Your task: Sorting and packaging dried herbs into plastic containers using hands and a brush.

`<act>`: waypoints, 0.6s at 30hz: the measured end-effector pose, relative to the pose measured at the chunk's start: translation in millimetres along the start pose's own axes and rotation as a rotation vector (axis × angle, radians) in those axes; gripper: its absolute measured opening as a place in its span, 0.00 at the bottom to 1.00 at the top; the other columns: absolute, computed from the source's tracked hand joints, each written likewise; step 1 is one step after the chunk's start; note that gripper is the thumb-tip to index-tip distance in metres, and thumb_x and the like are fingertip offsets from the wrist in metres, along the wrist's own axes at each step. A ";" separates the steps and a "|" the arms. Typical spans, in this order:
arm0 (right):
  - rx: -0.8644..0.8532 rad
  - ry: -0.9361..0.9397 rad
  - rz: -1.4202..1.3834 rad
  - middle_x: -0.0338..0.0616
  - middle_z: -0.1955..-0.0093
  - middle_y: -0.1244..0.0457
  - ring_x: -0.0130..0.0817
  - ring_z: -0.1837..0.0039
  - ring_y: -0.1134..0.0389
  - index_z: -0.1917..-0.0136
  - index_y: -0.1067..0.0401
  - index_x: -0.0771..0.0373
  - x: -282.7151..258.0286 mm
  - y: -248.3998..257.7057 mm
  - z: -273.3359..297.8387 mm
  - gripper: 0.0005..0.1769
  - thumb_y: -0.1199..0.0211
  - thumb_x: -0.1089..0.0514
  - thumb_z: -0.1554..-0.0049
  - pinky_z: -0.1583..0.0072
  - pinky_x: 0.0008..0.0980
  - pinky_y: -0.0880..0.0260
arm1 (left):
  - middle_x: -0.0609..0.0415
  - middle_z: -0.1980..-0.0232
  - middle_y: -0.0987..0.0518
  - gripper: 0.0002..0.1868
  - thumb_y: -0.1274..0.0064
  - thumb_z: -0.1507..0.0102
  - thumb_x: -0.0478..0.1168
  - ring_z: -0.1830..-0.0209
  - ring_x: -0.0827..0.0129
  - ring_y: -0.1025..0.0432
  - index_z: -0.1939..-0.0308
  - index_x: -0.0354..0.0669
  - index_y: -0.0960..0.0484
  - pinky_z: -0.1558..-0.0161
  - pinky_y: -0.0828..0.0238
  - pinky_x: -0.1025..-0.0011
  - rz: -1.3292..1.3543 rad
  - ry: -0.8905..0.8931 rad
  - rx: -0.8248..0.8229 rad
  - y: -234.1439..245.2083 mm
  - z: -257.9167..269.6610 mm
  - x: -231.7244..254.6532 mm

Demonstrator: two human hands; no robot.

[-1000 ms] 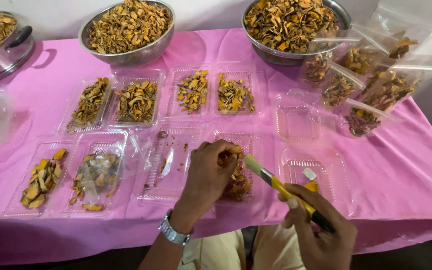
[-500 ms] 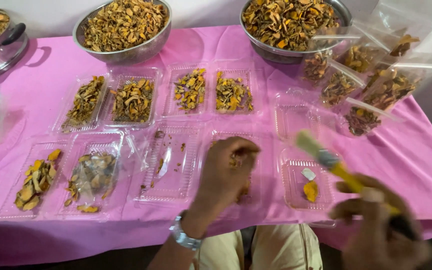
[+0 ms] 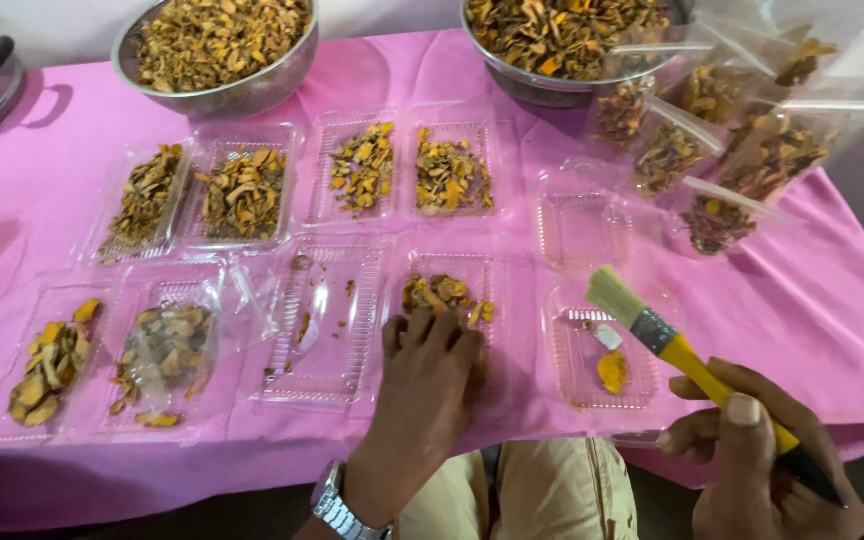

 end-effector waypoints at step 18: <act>-0.180 -0.090 -0.064 0.49 0.66 0.28 0.26 0.73 0.34 0.50 0.21 0.69 2.1 -52.9 42.4 0.14 0.42 0.56 0.39 0.66 0.19 0.36 | 0.58 0.63 0.15 0.03 0.39 0.39 0.35 0.61 0.74 0.21 0.63 0.46 0.16 0.55 0.21 0.76 0.966 0.536 0.076 34.7 0.0 -49.8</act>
Point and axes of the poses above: each hand's wrist, its own z-axis away from the middle knuckle, its own y-axis out of the back of the hand, x = y × z, the point moved 9 cm from there along -z, towards the middle knuckle
